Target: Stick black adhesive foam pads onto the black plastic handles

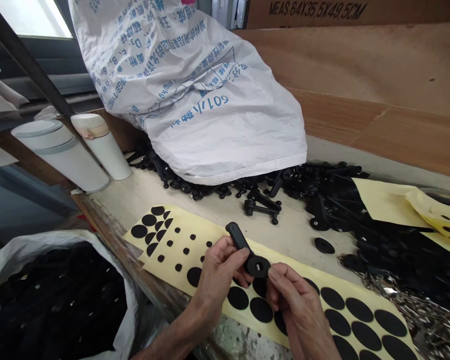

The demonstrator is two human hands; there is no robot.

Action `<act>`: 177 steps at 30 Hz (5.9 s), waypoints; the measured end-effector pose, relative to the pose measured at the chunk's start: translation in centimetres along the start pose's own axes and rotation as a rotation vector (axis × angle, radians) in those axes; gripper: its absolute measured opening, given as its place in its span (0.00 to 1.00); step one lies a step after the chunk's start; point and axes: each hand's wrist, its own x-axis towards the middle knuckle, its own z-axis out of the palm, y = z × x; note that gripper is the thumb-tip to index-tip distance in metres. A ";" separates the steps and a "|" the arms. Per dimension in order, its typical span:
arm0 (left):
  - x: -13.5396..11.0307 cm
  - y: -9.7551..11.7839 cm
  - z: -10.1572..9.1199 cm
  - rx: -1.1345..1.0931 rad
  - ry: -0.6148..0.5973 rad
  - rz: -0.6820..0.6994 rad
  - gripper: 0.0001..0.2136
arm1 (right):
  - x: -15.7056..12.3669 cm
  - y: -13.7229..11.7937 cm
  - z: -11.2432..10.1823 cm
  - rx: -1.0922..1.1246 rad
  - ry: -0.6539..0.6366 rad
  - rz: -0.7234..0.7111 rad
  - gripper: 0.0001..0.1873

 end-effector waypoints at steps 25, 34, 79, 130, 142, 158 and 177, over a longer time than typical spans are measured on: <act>-0.2 0.2 0.0 -0.037 0.003 -0.019 0.07 | 0.1 0.0 0.2 -0.019 0.012 0.021 0.16; 0.1 0.1 0.0 -0.049 0.001 -0.028 0.08 | 0.2 0.0 0.2 -0.010 0.013 0.015 0.16; -0.2 0.4 0.2 -0.067 0.016 -0.039 0.07 | 0.8 0.7 -0.3 -0.084 -0.006 -0.006 0.19; -0.4 0.4 0.6 0.089 0.015 -0.030 0.08 | -0.3 0.3 -0.4 -1.108 0.260 -0.762 0.18; 0.1 0.0 0.1 -0.007 -0.131 -0.140 0.09 | 0.5 -1.8 -3.2 -0.618 0.038 -0.358 0.18; -1.3 0.4 0.3 -0.030 -0.265 0.032 0.13 | 0.1 -0.6 -0.7 -0.100 -0.154 -0.299 0.15; -7.3 2.0 -6.5 0.157 0.064 0.008 0.13 | -1.9 0.4 1.1 -0.468 -0.325 -0.407 0.15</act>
